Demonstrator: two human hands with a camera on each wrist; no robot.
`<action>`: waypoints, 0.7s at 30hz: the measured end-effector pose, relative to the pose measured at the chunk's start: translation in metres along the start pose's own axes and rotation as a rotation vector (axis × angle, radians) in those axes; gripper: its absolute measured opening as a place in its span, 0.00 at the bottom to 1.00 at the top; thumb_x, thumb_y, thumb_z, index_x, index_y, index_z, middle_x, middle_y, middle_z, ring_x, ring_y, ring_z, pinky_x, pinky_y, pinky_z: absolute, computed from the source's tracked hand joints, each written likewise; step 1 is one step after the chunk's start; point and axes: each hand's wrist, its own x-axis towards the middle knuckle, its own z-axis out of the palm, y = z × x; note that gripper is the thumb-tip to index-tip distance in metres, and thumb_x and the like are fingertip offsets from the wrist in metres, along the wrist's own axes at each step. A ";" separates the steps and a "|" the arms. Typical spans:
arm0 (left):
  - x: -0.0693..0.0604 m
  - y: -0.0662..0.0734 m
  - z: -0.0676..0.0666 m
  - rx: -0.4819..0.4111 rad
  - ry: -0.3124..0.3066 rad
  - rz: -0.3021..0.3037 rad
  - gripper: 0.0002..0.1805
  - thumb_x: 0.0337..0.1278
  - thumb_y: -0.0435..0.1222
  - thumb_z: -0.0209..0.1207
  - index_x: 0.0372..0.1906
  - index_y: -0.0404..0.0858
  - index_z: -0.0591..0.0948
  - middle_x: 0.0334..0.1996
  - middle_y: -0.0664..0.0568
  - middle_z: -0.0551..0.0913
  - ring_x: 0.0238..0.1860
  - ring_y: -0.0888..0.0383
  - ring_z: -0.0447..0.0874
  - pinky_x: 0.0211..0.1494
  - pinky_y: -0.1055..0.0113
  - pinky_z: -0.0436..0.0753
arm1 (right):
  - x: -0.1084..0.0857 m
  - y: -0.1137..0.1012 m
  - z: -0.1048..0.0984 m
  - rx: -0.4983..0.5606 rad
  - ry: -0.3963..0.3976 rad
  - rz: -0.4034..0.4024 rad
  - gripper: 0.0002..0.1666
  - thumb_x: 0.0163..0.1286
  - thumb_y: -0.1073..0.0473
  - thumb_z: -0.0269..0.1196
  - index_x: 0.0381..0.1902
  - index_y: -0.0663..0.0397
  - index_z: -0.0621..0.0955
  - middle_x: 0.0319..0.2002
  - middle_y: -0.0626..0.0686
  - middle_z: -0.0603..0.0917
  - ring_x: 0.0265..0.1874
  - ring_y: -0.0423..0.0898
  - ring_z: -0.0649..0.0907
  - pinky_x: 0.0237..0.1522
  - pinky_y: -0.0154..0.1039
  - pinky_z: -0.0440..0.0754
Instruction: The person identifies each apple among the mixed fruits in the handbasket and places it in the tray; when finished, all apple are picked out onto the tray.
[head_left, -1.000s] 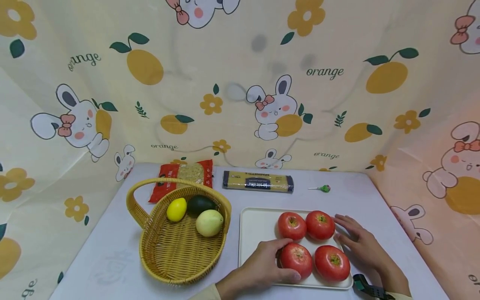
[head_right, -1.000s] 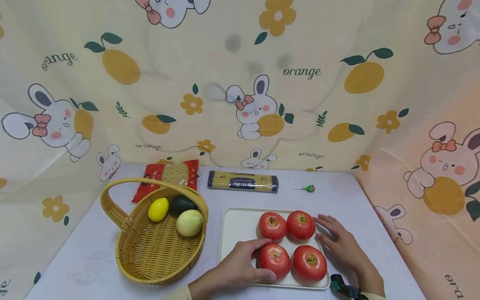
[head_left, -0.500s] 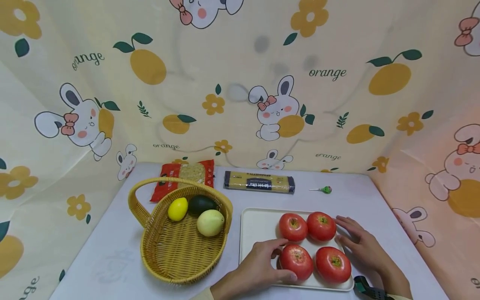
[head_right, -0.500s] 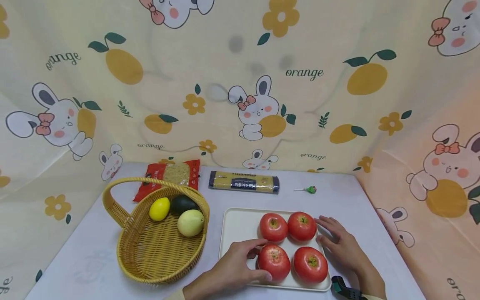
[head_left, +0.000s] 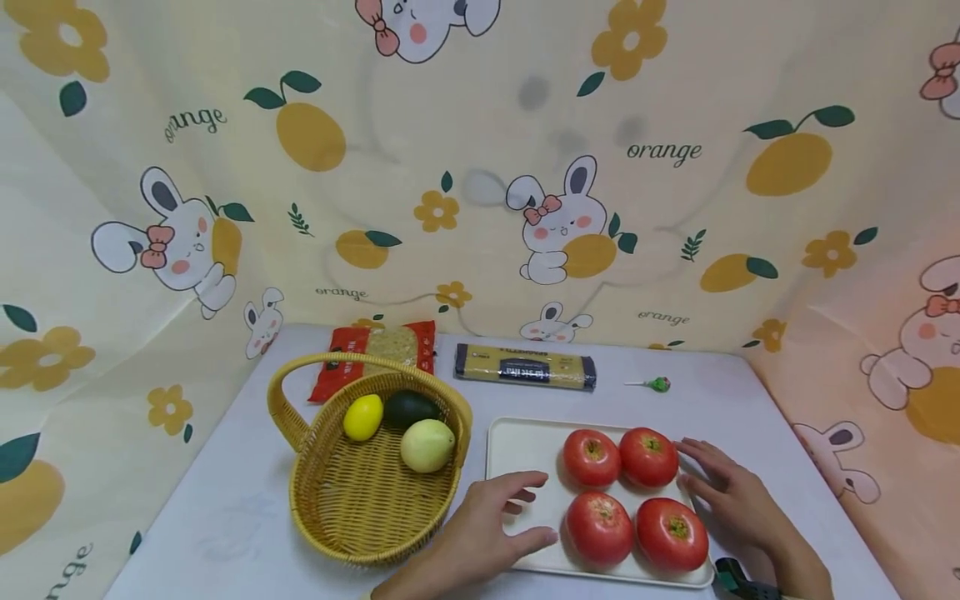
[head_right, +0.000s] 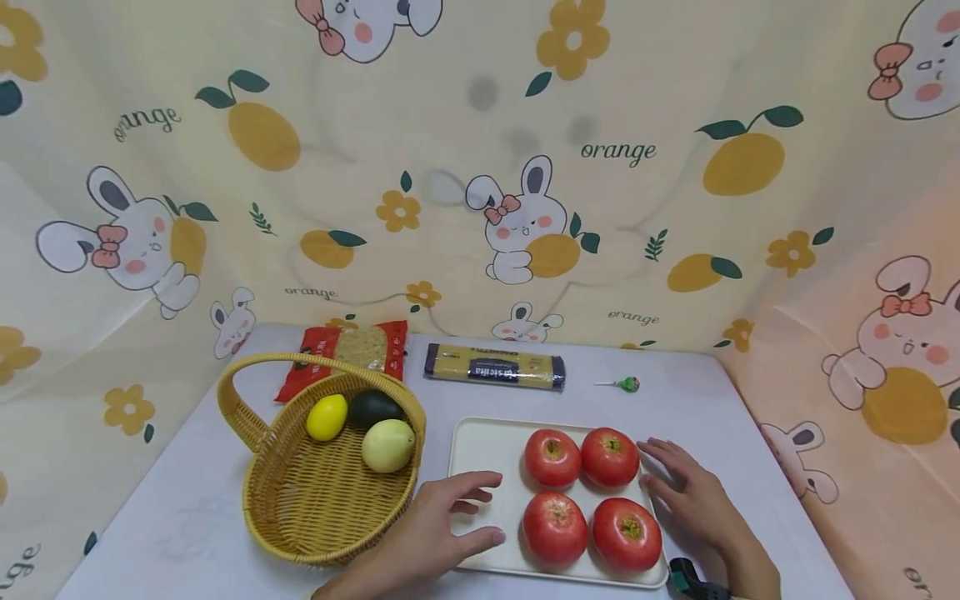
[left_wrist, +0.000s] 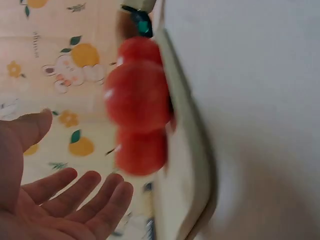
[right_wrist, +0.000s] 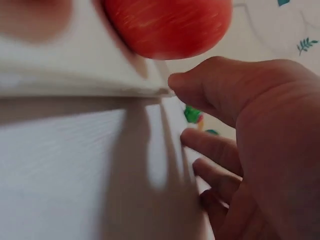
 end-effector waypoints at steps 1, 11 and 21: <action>-0.004 0.003 -0.007 -0.006 0.010 0.007 0.30 0.68 0.47 0.75 0.71 0.47 0.82 0.67 0.51 0.86 0.61 0.59 0.87 0.63 0.62 0.89 | -0.002 -0.001 -0.003 -0.012 0.007 0.006 0.43 0.79 0.38 0.67 0.83 0.51 0.71 0.81 0.71 0.68 0.79 0.79 0.64 0.65 0.81 0.75; -0.046 0.034 -0.095 0.319 0.371 0.231 0.22 0.69 0.36 0.72 0.66 0.47 0.85 0.60 0.58 0.90 0.52 0.62 0.90 0.56 0.61 0.92 | -0.024 -0.035 -0.043 -0.162 0.287 -0.165 0.36 0.77 0.50 0.71 0.78 0.51 0.77 0.72 0.72 0.79 0.69 0.77 0.77 0.59 0.84 0.76; -0.095 0.074 -0.223 0.818 0.700 0.282 0.29 0.63 0.34 0.74 0.69 0.37 0.84 0.60 0.41 0.90 0.50 0.42 0.90 0.64 0.95 0.63 | -0.041 -0.095 -0.116 -0.344 0.603 -0.388 0.34 0.78 0.54 0.70 0.77 0.54 0.78 0.73 0.69 0.78 0.67 0.76 0.77 0.61 0.82 0.76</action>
